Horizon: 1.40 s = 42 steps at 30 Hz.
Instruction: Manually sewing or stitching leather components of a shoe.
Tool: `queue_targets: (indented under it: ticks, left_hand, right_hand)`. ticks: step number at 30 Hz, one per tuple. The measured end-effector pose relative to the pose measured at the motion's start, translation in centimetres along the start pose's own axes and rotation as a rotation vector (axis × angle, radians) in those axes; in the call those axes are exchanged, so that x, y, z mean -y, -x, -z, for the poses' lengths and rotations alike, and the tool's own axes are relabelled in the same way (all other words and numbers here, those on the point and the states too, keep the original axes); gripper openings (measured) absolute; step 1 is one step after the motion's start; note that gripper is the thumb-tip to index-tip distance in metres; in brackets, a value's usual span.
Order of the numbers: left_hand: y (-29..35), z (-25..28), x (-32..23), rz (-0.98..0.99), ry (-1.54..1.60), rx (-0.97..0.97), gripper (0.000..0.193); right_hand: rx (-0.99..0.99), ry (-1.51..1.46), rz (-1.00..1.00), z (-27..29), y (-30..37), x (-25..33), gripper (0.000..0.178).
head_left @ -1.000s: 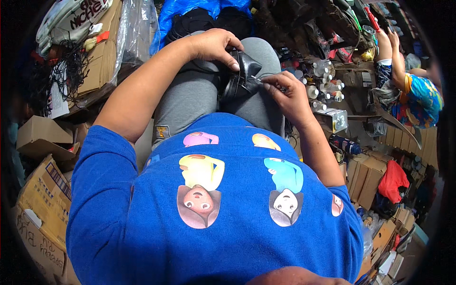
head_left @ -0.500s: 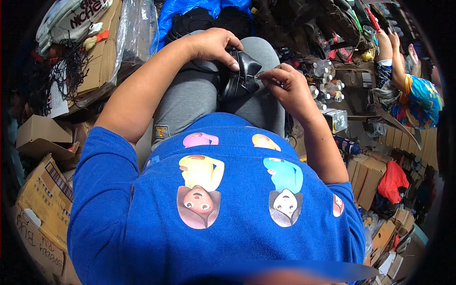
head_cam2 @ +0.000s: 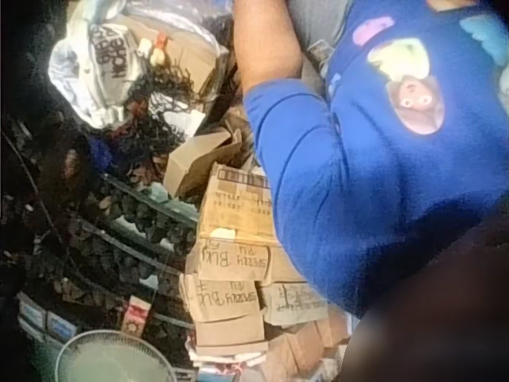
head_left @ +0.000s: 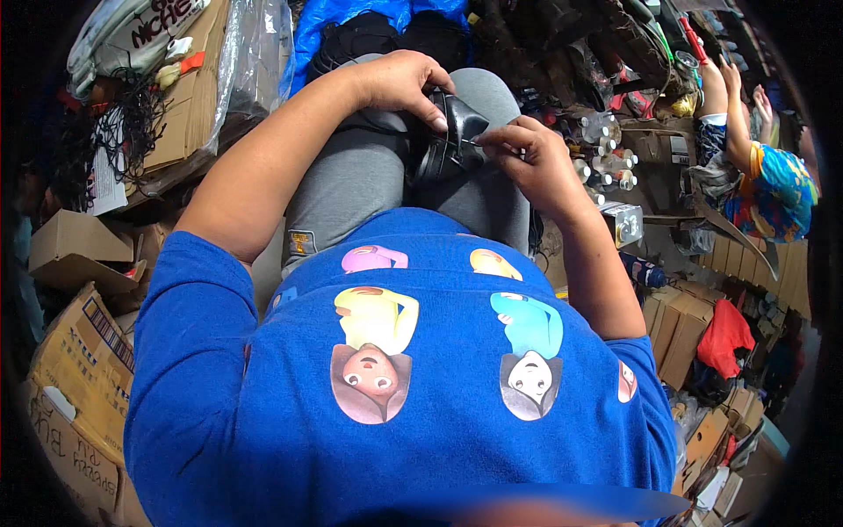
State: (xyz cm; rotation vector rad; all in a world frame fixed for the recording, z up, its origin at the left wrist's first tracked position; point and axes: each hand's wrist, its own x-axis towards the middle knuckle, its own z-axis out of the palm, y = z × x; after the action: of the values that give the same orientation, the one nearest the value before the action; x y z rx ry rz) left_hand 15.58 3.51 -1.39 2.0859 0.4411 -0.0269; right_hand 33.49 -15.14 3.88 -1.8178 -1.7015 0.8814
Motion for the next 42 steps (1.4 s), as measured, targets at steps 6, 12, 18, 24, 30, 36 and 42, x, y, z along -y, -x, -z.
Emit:
queue_targets:
  ticks: [6, 12, 18, 24, 30, 36, 42]
  left_hand:
    - [-0.1, -0.1, -0.1, -0.009, 0.017, -0.018, 0.058]
    - [0.9, -0.1, -0.9, -0.105, -0.167, -0.108, 0.054]
    - [5.9, -1.7, -1.9, -0.156, -0.332, -0.423, 0.046]
    - [8.1, -3.2, -3.5, -0.172, -0.167, -0.615, 0.025]
    - [7.7, -3.1, -3.7, -0.2, -0.27, -0.602, 0.017]
    - [7.6, -3.1, -3.8, -0.211, -0.294, -0.599, 0.019]
    - [7.6, -3.0, -3.9, -0.247, -0.345, -0.608, 0.019]
  right_hand:
    - [0.007, -0.24, -0.021, -1.3, -1.0, -1.9, 0.02]
    - [-0.077, -0.052, 0.138, -2.5, -1.6, -1.5, 0.013]
    - [-0.101, -0.049, 0.228, -2.0, -1.0, -1.4, 0.017]
    - [-0.007, -0.139, 0.161, -1.5, -1.3, -1.7, 0.031]
    - [0.059, -0.17, 0.103, -1.1, -1.5, -1.3, 0.041]
    - [0.07, -0.179, 0.089, -1.2, -1.4, -1.4, 0.041]
    - [0.031, -0.188, 0.126, -1.3, -1.6, -1.7, 0.041]
